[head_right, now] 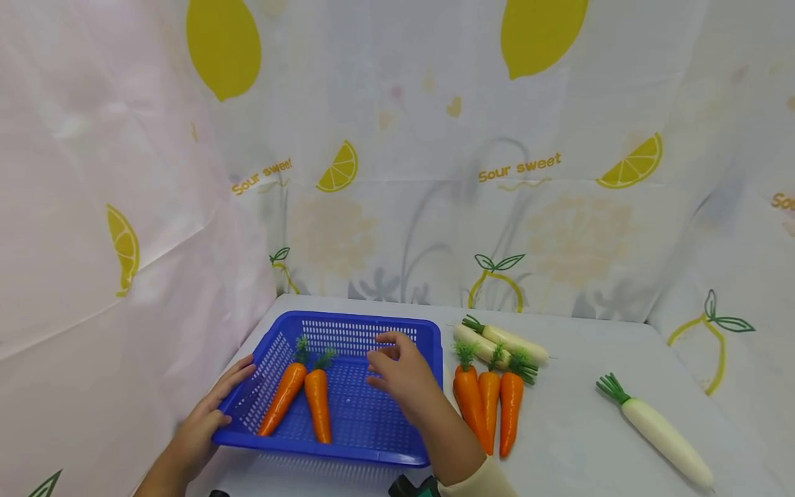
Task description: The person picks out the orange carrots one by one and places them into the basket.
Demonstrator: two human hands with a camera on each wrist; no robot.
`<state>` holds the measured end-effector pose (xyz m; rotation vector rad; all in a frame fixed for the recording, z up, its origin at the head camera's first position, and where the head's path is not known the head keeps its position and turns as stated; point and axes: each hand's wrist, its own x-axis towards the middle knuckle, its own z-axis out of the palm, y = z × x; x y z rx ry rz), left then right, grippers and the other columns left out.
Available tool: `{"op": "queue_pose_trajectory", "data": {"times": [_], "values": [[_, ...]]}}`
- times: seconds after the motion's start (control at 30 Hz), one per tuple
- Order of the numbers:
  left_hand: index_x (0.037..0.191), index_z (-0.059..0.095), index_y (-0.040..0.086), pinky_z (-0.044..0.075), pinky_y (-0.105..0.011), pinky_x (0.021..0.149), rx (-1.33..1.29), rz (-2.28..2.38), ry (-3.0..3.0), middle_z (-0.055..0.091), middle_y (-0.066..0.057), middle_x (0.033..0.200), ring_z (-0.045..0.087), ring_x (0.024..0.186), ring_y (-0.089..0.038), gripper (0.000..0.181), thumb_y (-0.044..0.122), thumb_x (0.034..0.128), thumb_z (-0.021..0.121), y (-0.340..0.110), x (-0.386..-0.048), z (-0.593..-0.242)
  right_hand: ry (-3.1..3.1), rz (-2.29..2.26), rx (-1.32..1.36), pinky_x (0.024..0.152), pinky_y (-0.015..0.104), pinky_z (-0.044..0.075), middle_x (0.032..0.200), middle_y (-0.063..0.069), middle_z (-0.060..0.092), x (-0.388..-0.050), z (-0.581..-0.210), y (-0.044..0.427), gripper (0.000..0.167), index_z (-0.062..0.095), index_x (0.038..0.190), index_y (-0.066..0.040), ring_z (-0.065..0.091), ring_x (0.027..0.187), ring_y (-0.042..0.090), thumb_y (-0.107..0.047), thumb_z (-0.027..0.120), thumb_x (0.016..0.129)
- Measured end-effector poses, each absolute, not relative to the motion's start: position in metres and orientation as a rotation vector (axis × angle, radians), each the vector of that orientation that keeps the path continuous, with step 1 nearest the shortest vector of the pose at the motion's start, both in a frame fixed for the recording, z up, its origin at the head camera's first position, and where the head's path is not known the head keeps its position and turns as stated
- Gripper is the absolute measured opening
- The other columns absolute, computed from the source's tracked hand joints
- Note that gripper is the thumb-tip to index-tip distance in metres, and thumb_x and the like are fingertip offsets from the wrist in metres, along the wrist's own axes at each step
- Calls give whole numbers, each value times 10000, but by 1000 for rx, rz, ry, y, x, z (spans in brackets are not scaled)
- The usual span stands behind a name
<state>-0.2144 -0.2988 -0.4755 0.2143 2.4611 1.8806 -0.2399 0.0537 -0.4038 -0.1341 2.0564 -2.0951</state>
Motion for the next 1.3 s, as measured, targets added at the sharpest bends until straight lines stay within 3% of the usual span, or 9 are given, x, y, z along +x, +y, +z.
{"op": "queue_pose_trajectory", "data": {"times": [0.4,0.73,1.03,1.3], "values": [[1597,400,88,37,-802,1163,202,1911,2411,85,-10,1771,-73,1616,-428,884,-112,737,414,-295,-218,-479,1937,-2220,-46,884,393,634,1326,232,494,-228,-412,72,465,445,1453,-15,639,1116,350,-203,583,1051],[1601,395,87,60,-812,1143,231,1874,2461,90,-21,1770,-58,1611,-448,894,-114,730,425,-298,-218,-474,1868,-2437,-38,924,406,621,1286,192,474,-222,-413,80,372,454,1392,-18,644,1097,293,-128,551,1050],[1595,394,73,57,-823,1139,233,1869,2467,81,-37,1770,-59,1607,-462,893,-116,723,420,-297,-218,-472,1876,-2437,6,930,358,609,1294,186,473,-213,-411,96,372,457,1385,-25,640,1090,265,-131,564,1045],[1601,382,87,25,-823,1152,185,1846,2449,64,-29,1772,-81,1613,-436,884,-116,741,418,-300,-217,-476,1843,-2466,98,902,310,609,1205,163,524,-207,-419,110,407,435,1413,18,649,1030,232,-86,550,1036]]}}
